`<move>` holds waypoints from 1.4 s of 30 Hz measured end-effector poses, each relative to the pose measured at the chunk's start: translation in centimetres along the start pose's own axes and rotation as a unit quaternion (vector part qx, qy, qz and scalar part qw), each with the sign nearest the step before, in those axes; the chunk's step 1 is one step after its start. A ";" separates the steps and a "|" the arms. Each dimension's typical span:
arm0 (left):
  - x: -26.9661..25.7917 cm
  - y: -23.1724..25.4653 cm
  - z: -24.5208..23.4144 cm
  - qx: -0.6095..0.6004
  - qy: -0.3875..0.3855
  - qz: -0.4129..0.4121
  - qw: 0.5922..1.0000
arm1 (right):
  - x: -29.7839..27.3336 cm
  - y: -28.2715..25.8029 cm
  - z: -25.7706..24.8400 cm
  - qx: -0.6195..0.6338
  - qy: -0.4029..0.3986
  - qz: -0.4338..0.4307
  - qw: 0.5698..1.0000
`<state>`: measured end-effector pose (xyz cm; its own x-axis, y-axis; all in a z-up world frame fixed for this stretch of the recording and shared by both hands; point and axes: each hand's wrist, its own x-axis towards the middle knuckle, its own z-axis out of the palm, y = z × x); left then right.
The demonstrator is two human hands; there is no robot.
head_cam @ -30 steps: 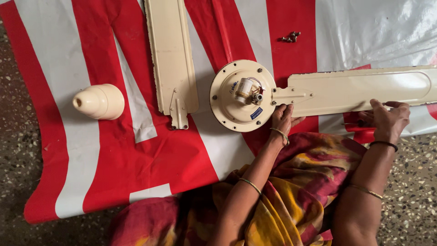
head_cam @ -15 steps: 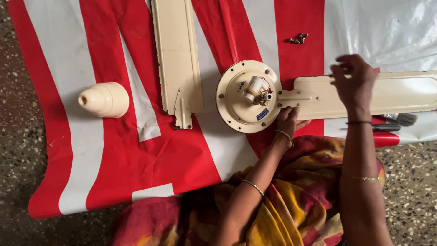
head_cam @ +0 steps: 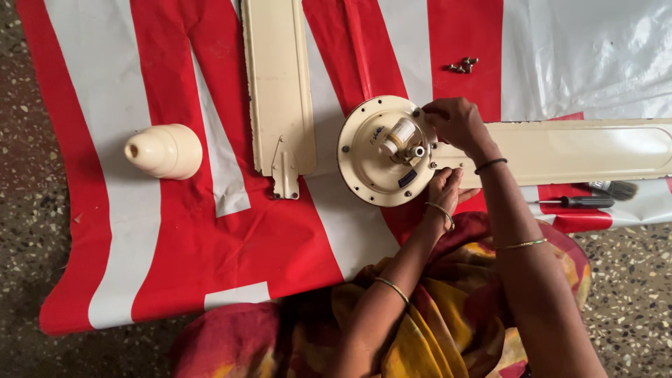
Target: The person assembles an electric fan by attaching a fan blade to the motor housing using screws. They position the blade, insert screws, and tighten them by hand.
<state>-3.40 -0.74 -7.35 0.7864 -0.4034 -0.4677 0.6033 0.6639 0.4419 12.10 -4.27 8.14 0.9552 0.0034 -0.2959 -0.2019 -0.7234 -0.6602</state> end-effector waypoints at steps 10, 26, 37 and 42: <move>0.0 0.0 0.3 -0.003 -0.005 -0.003 1.000 | -0.3 -2.9 -0.3 0.045 0.003 0.027 0.999; -2.5 3.6 2.2 -0.088 0.034 -0.019 0.995 | 0.0 -2.4 -0.1 0.034 -0.001 -0.005 0.999; -1.4 0.6 0.3 -0.108 0.025 0.004 0.994 | -5.7 -1.3 -1.8 -0.134 0.077 -0.183 0.971; -1.1 -0.9 -0.5 -0.069 0.047 -0.013 0.996 | -9.3 -0.6 -2.5 -0.149 0.014 -0.209 0.966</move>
